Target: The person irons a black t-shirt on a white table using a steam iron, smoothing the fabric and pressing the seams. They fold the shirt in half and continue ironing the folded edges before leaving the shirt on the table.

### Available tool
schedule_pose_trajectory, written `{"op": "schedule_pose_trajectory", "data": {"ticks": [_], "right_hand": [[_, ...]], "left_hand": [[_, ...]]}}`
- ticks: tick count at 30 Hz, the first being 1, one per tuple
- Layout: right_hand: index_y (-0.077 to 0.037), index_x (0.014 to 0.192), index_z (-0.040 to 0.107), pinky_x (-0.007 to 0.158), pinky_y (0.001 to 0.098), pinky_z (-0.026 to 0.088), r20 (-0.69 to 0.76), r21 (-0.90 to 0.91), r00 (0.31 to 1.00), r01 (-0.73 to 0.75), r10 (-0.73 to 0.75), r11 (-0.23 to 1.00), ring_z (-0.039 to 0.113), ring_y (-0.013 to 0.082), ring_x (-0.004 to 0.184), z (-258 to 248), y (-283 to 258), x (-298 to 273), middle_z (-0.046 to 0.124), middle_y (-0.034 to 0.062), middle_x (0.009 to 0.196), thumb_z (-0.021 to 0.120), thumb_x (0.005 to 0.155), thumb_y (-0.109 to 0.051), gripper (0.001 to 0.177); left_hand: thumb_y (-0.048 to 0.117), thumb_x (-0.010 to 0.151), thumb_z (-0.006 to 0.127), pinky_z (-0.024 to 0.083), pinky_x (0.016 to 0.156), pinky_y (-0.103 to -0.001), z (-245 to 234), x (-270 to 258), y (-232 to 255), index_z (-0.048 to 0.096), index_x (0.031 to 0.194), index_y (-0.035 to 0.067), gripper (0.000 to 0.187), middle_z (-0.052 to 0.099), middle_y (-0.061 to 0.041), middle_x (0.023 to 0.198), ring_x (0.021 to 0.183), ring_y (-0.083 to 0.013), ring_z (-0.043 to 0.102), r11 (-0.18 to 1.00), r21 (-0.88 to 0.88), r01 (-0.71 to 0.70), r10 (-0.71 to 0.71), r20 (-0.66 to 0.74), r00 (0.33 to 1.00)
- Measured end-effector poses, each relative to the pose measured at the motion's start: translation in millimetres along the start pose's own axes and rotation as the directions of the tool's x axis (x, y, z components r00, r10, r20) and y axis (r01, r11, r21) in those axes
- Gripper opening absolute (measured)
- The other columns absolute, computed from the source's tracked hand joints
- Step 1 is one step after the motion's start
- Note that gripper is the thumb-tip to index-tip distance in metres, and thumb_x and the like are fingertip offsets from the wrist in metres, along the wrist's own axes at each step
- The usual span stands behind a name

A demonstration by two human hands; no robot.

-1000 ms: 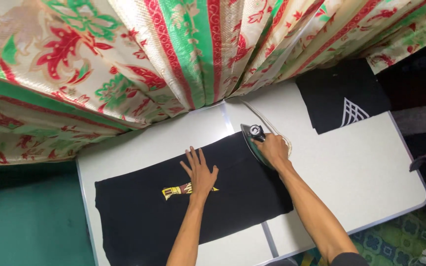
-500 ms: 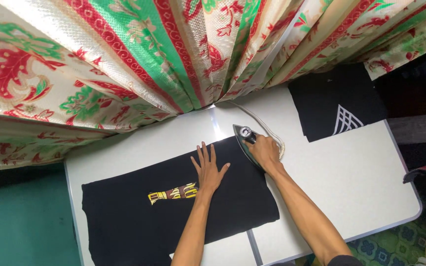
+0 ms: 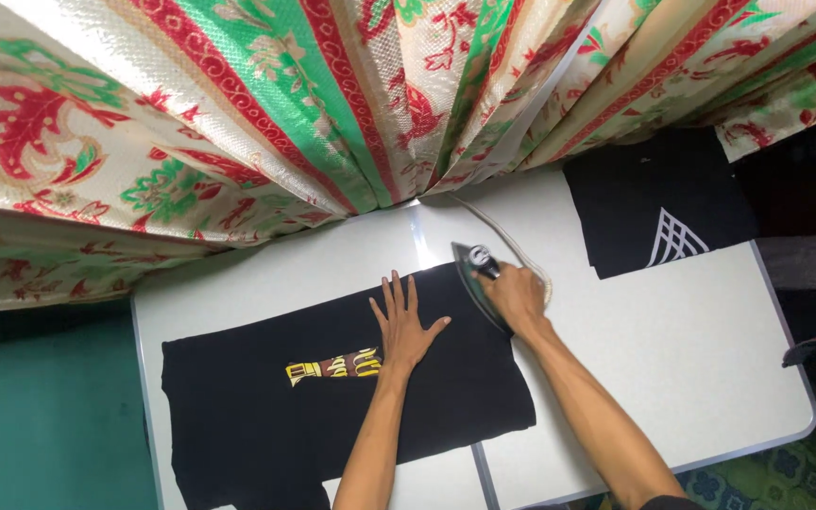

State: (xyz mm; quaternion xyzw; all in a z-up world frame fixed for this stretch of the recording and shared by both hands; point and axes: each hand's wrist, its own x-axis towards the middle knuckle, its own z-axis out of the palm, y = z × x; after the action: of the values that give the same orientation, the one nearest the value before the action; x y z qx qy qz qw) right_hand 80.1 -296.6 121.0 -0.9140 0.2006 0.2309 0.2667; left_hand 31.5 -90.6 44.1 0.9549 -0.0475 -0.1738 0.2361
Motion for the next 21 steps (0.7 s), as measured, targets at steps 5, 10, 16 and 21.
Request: {"op": "schedule_pose_trajectory", "data": {"ticks": [5, 10, 16, 21], "right_hand": [[-0.003, 0.11, 0.077, 0.09, 0.0554, 0.056, -0.062, -0.019, 0.998, -0.018, 0.017, 1.0, 0.071, 0.0479, 0.105, -7.4, 6.6, 13.9, 0.076, 0.0278, 0.1, 0.068, 0.091, -0.046, 0.048], [-0.003, 0.114, 0.076, 0.093, 0.0565, 0.055, -0.019, 0.024, 1.0, -0.012, 0.012, 1.0, 0.069, 0.0482, 0.109, -1.3, -33.0, -25.8, 0.075, 0.0295, 0.103, 0.068, 0.09, -0.046, 0.049], [-0.004, 0.114, 0.076, 0.095, 0.0546, 0.056, 0.077, -0.022, 0.996, 0.045, -0.043, 0.999, 0.07, 0.047, 0.11, 19.2, -39.3, -41.9, 0.075, 0.0267, 0.105, 0.068, 0.09, -0.046, 0.049], [-0.004, 0.111, 0.078, 0.092, 0.0574, 0.055, -0.048, -0.01, 0.998, -0.037, 0.036, 0.999, 0.07, 0.0495, 0.106, 24.9, -2.1, -17.1, 0.075, 0.0296, 0.099, 0.073, 0.088, -0.05, 0.051]], "left_hand": [[0.07, 0.088, 0.059, -0.009, 0.118, -0.066, -1.8, -2.3, 0.1, 0.009, 0.163, 0.014, 0.106, -0.01, -0.017, 0.169, 0.155, -0.0364, -0.012, 1.0, -0.013, 0.005, -0.005, 0.01, 1.0], [0.075, 0.083, 0.06, -0.01, 0.118, -0.066, 1.5, -1.4, -3.6, 0.008, 0.163, 0.014, 0.114, -0.012, -0.017, 0.169, 0.155, -0.036, -0.014, 1.0, -0.026, 0.002, -0.002, 0.009, 1.0], [0.07, 0.083, 0.065, -0.007, 0.119, -0.066, -0.9, -4.6, -25.5, 0.01, 0.163, 0.012, 0.113, -0.011, -0.016, 0.169, 0.155, -0.0352, -0.013, 0.997, -0.061, -0.052, 0.051, -0.015, 0.999], [0.049, 0.097, 0.058, 0.01, 0.115, -0.072, -17.9, -29.8, -104.7, 0.03, 0.158, 0.009, 0.078, 0.016, -0.022, 0.167, 0.154, -0.04, 0.012, 0.995, 0.086, 0.04, -0.017, -0.25, 0.968]]}}
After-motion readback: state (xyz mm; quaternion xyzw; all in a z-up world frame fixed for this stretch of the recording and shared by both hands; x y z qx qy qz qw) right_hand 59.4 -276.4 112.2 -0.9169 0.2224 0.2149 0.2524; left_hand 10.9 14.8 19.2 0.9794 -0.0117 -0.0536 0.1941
